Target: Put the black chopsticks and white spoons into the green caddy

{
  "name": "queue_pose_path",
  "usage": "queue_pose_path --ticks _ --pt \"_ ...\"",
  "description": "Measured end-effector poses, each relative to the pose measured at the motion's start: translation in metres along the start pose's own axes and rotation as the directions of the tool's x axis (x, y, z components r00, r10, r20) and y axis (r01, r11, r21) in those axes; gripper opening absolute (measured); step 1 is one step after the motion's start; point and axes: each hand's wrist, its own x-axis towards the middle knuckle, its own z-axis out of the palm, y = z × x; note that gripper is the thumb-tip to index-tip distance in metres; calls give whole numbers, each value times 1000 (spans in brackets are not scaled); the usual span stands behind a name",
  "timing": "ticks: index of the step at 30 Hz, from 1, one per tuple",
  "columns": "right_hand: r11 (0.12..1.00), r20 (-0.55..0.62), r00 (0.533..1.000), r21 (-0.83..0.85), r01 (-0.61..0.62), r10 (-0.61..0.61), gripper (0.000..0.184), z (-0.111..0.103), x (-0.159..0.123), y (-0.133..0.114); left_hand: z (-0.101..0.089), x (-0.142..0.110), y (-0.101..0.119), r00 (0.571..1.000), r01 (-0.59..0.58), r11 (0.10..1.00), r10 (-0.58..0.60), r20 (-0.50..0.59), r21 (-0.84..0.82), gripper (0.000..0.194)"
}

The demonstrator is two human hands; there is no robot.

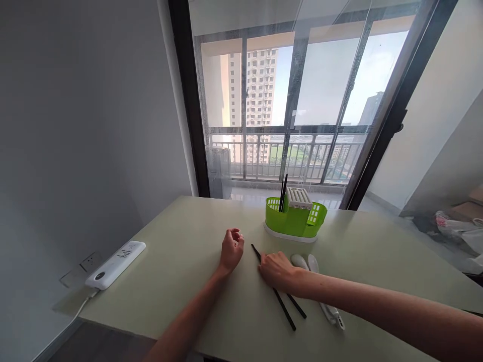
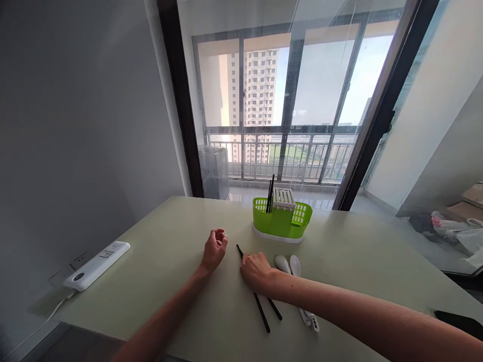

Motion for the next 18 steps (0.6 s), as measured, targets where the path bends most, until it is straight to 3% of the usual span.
queue_pose_path --ticks 4,10,12,15,18 --pt "999 -37 999 36 -25 27 22 5 9 4 -1 -1 4 999 3 1000 -3 44 -3 18" --pt "992 -244 967 119 -39 68 29 -32 15 27 -1 -5 15 993 9 998 -2 121 -61 28" --pt "982 -382 921 190 0 74 28 -43 14 34 -2 -6 22 982 -6 992 30 186 -129 34" --pt "929 -573 819 315 194 23 24 -52 9 43 -8 -8 35 935 -59 972 134 329 -226 42" --pt "851 -631 775 394 346 -22 27 -53 2 49 -13 -12 47 884 -91 961 198 423 -260 47"
